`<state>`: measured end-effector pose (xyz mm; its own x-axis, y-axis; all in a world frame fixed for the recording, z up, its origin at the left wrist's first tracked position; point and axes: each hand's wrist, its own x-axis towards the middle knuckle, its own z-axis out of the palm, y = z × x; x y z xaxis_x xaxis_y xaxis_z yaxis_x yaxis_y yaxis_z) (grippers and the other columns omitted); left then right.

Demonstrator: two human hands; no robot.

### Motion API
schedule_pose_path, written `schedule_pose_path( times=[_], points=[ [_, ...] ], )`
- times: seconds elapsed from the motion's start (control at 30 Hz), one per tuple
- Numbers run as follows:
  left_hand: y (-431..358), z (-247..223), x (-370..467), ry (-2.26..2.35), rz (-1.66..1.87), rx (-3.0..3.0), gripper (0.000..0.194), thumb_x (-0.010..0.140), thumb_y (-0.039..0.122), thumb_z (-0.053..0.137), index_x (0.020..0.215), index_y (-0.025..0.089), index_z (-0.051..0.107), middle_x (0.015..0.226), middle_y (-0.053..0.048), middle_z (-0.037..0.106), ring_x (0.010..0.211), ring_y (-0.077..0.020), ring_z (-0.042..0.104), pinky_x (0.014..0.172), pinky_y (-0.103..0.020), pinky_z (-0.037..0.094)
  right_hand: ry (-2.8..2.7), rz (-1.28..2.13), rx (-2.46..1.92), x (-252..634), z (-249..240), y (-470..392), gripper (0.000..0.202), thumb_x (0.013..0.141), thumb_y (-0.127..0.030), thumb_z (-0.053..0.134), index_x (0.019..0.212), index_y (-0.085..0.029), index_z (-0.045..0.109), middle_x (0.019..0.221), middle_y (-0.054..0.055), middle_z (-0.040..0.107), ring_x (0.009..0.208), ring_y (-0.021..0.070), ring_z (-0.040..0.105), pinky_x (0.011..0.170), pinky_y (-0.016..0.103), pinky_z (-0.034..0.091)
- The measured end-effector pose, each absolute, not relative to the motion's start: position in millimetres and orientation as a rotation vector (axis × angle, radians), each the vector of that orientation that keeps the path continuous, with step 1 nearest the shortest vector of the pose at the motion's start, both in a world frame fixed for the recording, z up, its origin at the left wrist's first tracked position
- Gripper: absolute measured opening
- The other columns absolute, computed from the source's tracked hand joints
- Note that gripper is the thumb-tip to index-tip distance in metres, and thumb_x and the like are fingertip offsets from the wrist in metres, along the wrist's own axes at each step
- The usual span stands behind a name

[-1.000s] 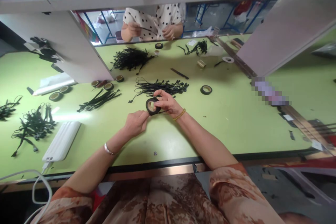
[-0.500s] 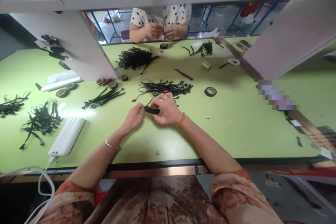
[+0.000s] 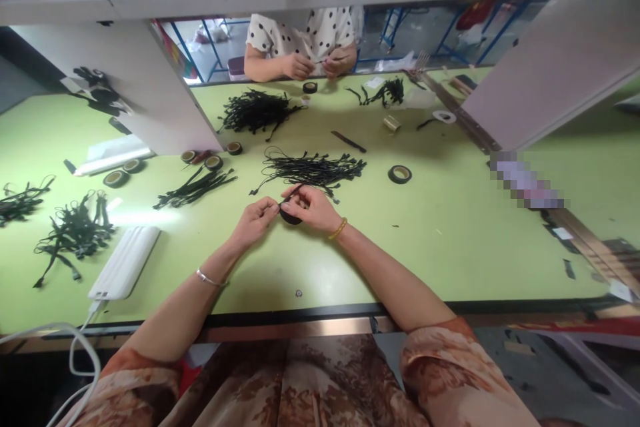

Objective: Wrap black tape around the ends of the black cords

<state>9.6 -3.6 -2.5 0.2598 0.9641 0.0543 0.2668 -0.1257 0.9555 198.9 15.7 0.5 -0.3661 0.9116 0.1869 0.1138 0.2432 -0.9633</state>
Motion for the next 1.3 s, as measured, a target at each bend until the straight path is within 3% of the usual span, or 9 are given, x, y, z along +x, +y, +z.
schedule_pose_path(
  times=[0.13,0.27,0.47,0.67,0.87,1.03,1.1,1.2,1.3],
  points=[
    [-7.1,-0.6,9.9,1.366,0.848,2.007,0.025,0.094,0.035,0.045,0.079,0.019,0.056,0.069,0.0,0.056,0.066,-0.0138,0.046,0.065,-0.028,0.036,-1.56,1.271,-1.001,195.0,1.0,15.4,0.039,0.076,-0.054,0.071,0.08,-0.016,0.064,0.064,0.002,0.064,0.054,0.0129,0.056,0.055,0.027,0.047],
    [-9.7,0.2,11.1,1.511,0.73,2.442,0.022,0.096,0.031,0.044,0.085,0.019,0.06,0.09,-0.007,0.066,0.083,-0.0202,0.054,0.077,-0.034,0.038,-1.481,1.316,-1.023,190.6,0.3,13.3,0.042,0.072,-0.057,0.074,0.077,-0.016,0.065,0.06,0.002,0.066,0.051,0.0134,0.058,0.054,0.028,0.05],
    [-16.0,-1.2,17.5,1.55,0.712,2.415,0.019,0.096,0.023,0.036,0.087,0.02,0.052,0.083,-0.008,0.062,0.078,-0.0207,0.055,0.07,-0.033,0.041,-1.443,1.285,-1.02,184.8,4.3,8.3,0.044,0.072,-0.059,0.073,0.072,-0.016,0.063,0.057,0.002,0.064,0.049,0.0121,0.054,0.051,0.026,0.046],
    [-14.2,5.4,14.0,1.395,0.712,2.374,0.008,0.091,0.027,0.045,0.086,0.021,0.047,0.075,-0.003,0.06,0.067,-0.0177,0.056,0.063,-0.03,0.041,-1.452,1.312,-0.977,184.5,12.1,4.6,0.043,0.069,-0.058,0.075,0.071,-0.017,0.062,0.055,0.0,0.062,0.053,0.0128,0.056,0.055,0.027,0.048],
    [-9.9,3.7,10.2,1.445,0.582,2.513,0.021,0.096,0.026,0.033,0.087,0.019,0.05,0.079,-0.007,0.06,0.071,-0.0194,0.055,0.065,-0.032,0.039,-1.4,1.512,-0.931,208.2,21.9,18.0,0.041,0.07,-0.051,0.078,0.089,-0.017,0.065,0.076,0.002,0.071,0.059,0.0111,0.061,0.052,0.021,0.046],
    [-11.7,0.9,8.8,1.415,0.603,2.695,0.024,0.096,0.026,0.034,0.081,0.019,0.052,0.076,-0.007,0.058,0.073,-0.019,0.05,0.062,-0.031,0.033,-1.282,1.876,-1.083,227.2,23.6,30.6,0.071,0.082,-0.079,0.041,0.088,-0.014,0.069,0.067,0.01,0.075,0.035,0.0086,0.046,0.033,0.022,0.024],
    [-13.6,0.3,8.9,1.368,0.632,2.77,0.022,0.094,0.022,0.037,0.079,0.019,0.052,0.073,-0.007,0.056,0.072,-0.019,0.048,0.06,-0.031,0.029,-1.303,1.927,-1.102,227.7,22.7,30.6,0.078,0.082,-0.082,0.038,0.088,-0.012,0.072,0.063,0.012,0.074,0.03,0.0074,0.039,0.031,0.023,0.019],
    [-15.3,1.5,8.4,1.299,0.704,2.86,0.02,0.091,0.015,0.04,0.075,0.02,0.051,0.07,-0.007,0.055,0.069,-0.0187,0.045,0.057,-0.031,0.025,-1.291,2.036,-1.009,225.5,23.2,28.2,0.087,0.08,-0.086,0.034,0.094,-0.009,0.073,0.069,0.015,0.075,0.03,0.0084,0.043,0.03,0.023,0.02],
    [-15.9,5.0,8.3,1.27,0.732,2.908,0.022,0.091,0.014,0.04,0.072,0.02,0.05,0.068,-0.006,0.053,0.067,-0.0183,0.043,0.056,-0.032,0.021,-1.229,2.122,-0.925,223.1,24.2,26.9,0.099,0.076,-0.091,0.023,0.099,-0.009,0.074,0.077,0.016,0.077,0.04,0.0133,0.057,0.034,0.023,0.033]
  ],
)
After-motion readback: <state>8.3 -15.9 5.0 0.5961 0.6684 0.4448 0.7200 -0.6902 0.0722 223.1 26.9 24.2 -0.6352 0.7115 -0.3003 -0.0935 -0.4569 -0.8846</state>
